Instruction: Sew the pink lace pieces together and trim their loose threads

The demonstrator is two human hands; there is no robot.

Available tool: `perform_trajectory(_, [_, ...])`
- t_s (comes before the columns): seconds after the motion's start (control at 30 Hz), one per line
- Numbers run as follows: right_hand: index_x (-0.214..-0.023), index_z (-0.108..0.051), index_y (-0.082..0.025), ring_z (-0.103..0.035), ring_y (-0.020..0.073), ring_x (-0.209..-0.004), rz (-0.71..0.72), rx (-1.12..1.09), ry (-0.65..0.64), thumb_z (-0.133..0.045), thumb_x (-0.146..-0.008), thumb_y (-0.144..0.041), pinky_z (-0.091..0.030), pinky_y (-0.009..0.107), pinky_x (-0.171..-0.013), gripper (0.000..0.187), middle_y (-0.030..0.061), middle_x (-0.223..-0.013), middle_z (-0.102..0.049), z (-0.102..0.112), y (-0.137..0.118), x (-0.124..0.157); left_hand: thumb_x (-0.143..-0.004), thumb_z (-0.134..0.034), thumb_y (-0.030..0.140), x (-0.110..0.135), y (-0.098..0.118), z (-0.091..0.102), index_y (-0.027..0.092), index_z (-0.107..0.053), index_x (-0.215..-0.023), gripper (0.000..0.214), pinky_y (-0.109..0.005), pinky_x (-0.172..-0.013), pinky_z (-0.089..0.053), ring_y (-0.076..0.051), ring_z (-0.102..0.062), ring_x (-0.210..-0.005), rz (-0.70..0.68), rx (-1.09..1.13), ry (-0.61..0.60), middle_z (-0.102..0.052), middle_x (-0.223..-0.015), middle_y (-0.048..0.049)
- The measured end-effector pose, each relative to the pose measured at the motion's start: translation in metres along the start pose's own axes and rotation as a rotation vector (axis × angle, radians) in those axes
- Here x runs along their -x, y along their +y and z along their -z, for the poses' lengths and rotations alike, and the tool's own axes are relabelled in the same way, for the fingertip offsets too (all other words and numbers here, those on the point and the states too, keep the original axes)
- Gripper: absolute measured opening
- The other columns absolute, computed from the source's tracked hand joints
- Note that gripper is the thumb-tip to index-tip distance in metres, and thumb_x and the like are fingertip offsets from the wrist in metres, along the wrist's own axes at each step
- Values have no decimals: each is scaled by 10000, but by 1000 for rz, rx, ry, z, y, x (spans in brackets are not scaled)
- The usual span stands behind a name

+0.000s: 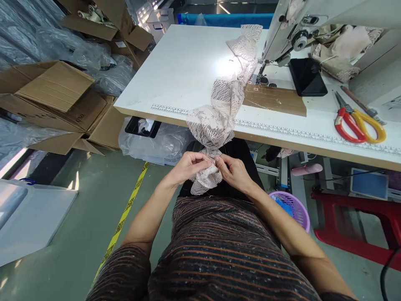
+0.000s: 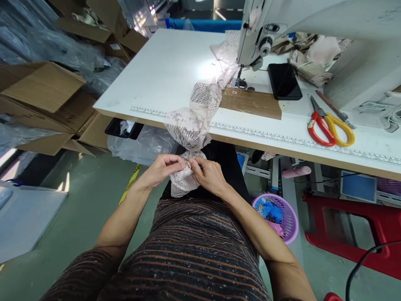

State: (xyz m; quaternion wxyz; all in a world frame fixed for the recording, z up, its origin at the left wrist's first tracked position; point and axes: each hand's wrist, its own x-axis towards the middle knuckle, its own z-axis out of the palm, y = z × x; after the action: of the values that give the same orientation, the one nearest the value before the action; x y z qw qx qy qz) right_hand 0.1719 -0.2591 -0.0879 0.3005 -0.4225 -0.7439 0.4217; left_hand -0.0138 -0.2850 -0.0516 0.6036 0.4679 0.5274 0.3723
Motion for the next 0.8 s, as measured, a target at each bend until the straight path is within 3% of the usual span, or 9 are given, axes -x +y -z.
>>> perform_trajectory(0.13, [-831, -561, -206, -454, 123, -637, 24, -183, 53, -471, -964, -571, -363, 258, -604, 399, -17, -729, -529, 0, 7, 2, -731, -749, 352, -3, -4, 1, 119, -733, -715, 234, -224, -583, -325, -94, -474, -604, 8, -4, -19, -619, -637, -6])
perform_trajectory(0.27, [-807, -550, -203, -379, 106, -538, -149, -252, 405, -615, -855, -596, -339, 254, -521, 402, -53, -625, -459, -1, 22, -9, -744, -755, 363, -9, -6, 2, 120, -756, -753, 243, -220, -594, -340, -99, -497, -619, -11, -28, -46, -655, -671, -20])
perform_trajectory(0.33, [-865, -589, -190, -414, 106, -540, -190, -266, 524, -658, -807, -609, -371, 259, -528, 429, -24, -685, -552, -1, 31, -19, -746, -761, 374, -10, -4, 2, 118, -762, -764, 257, -218, -585, -337, -101, -498, -615, -16, -51, -62, -663, -675, -27])
perform_trajectory(0.43, [-895, -607, -185, -479, 119, -530, -165, -366, 484, -642, -786, -665, -410, 270, -542, 494, 7, -691, -629, -4, 41, -34, -748, -764, 404, -9, 0, 2, 116, -760, -759, 288, -219, -560, -322, -100, -478, -594, -22, -79, -77, -652, -663, -28])
perform_trajectory(0.53, [-828, -551, -204, -431, 106, -439, -141, -504, 394, -585, -815, -696, -379, 260, -503, 494, -48, -516, -526, -12, 45, -41, -746, -771, 444, -5, 4, 3, 119, -760, -767, 326, -215, -547, -326, -100, -468, -595, -46, -99, -88, -646, -666, -29])
perform_trajectory(0.6, [-865, -531, -211, -394, 90, -419, -120, -553, 369, -616, -807, -668, -361, 249, -480, 469, -73, -534, -495, -18, 42, -41, -752, -771, 461, -3, 5, 5, 123, -760, -770, 338, -212, -539, -325, -99, -458, -590, -57, -108, -88, -628, -648, -21])
perform_trajectory(0.7, [-892, -509, -221, -431, 93, -503, -41, -474, 488, -659, -810, -575, -396, 243, -511, 394, -56, -661, -505, -21, 33, -35, -766, -763, 455, -1, 7, 8, 125, -762, -784, 330, -210, -533, -320, -93, -446, -575, -66, -112, -76, -618, -629, -13])
perform_trajectory(0.8, [-871, -528, -223, -500, 131, -650, 117, -241, 645, -601, -885, -433, -453, 265, -606, 222, -8, -753, -526, -17, 23, -26, -760, -771, 434, -1, 11, 12, 124, -762, -786, 311, -219, -572, -367, -107, -496, -611, -97, -108, -62, -674, -691, -38])
